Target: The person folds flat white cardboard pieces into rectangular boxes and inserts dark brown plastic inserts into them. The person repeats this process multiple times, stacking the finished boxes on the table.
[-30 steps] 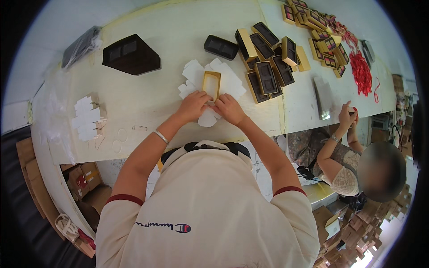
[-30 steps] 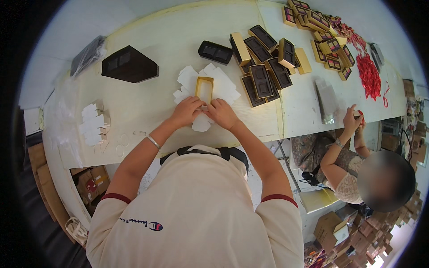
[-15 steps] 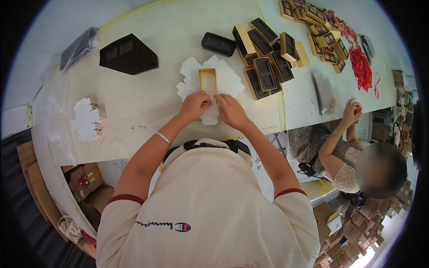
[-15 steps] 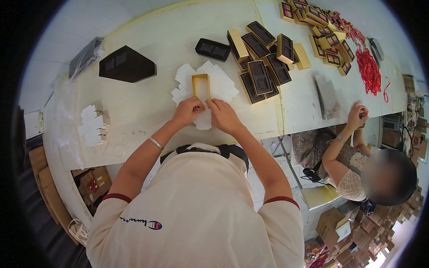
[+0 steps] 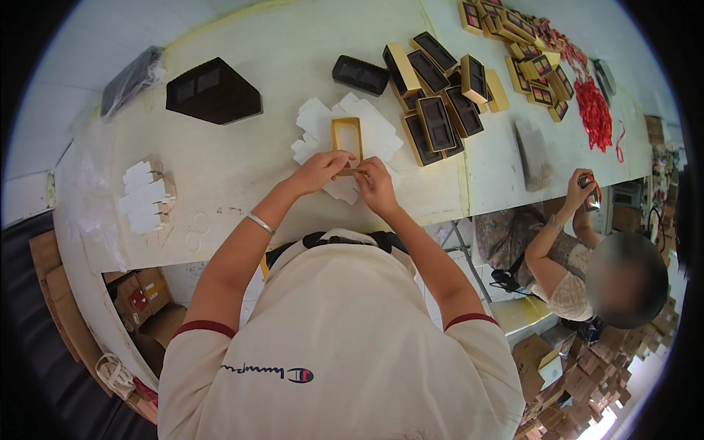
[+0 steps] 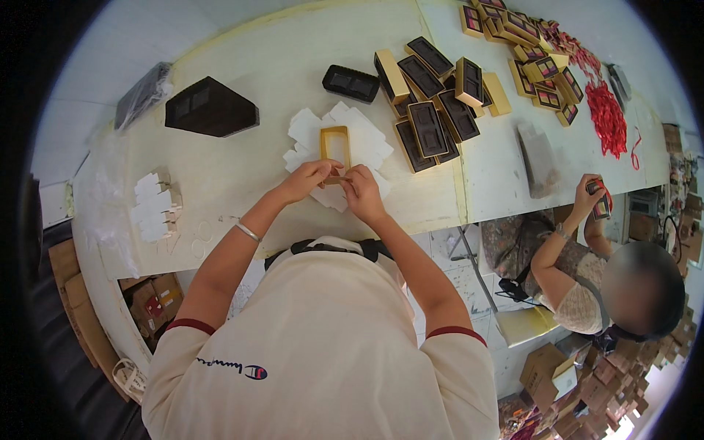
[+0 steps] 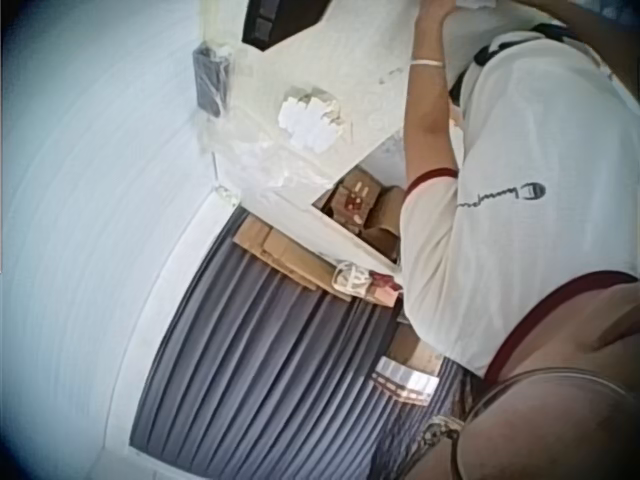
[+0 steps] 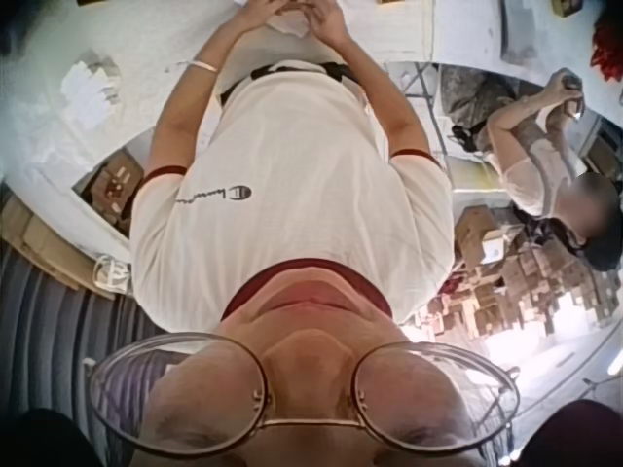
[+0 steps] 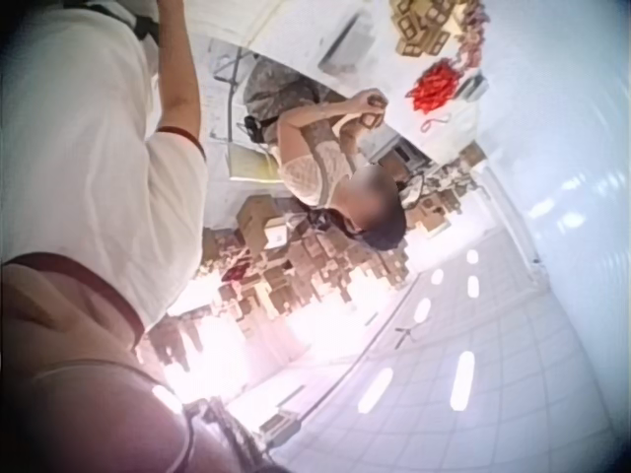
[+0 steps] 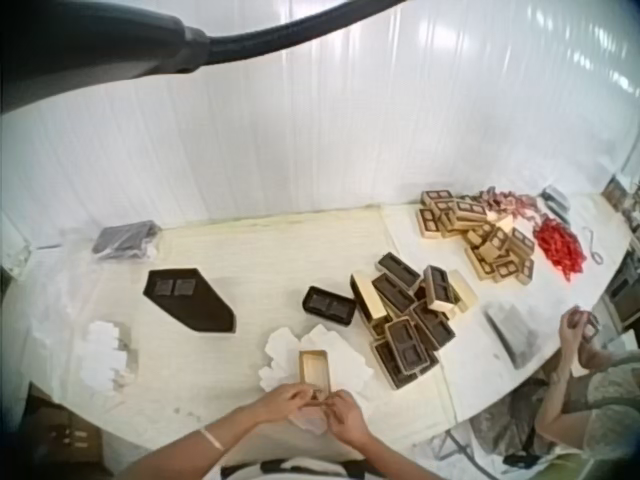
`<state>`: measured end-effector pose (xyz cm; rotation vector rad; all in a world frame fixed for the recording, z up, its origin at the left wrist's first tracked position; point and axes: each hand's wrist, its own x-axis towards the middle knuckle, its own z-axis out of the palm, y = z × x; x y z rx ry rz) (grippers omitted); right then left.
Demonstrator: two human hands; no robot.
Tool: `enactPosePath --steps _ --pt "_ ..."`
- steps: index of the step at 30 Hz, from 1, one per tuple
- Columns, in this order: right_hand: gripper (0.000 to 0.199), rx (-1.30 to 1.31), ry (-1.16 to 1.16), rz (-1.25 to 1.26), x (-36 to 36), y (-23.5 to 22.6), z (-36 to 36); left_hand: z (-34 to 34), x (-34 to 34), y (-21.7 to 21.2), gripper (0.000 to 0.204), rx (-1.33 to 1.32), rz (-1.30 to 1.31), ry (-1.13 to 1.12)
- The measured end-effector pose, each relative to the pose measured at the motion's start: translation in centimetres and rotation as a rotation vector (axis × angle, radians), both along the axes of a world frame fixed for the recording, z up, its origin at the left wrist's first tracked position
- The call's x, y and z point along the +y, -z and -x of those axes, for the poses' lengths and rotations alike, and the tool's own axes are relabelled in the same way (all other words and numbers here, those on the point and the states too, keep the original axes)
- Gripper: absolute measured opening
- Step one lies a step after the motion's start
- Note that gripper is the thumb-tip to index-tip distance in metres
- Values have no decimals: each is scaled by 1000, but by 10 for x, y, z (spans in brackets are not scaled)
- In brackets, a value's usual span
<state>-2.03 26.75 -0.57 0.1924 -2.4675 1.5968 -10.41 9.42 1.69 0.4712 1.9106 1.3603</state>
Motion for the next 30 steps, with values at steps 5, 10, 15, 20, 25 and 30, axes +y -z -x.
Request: enactPosePath --steps 5,10,15,20,25,30 --pt "23 -118 203 158 -14 -9 6 -6 4 -5 33 232 79 54" --pt "32 -55 125 -129 -10 -3 6 -14 10 -1 32 521 35 -55" --pt "33 239 -47 -652 8 -14 -4 -20 10 1 24 529 48 -129" --pt "25 145 -170 -779 6 -18 7 -36 8 -4 10 568 82 -126" --pt "15 -135 -273 -733 3 -20 21 -32 10 -4 13 643 247 -4" --pt "9 -316 -301 -693 -3 -32 35 -17 15 -10 15 599 418 125"
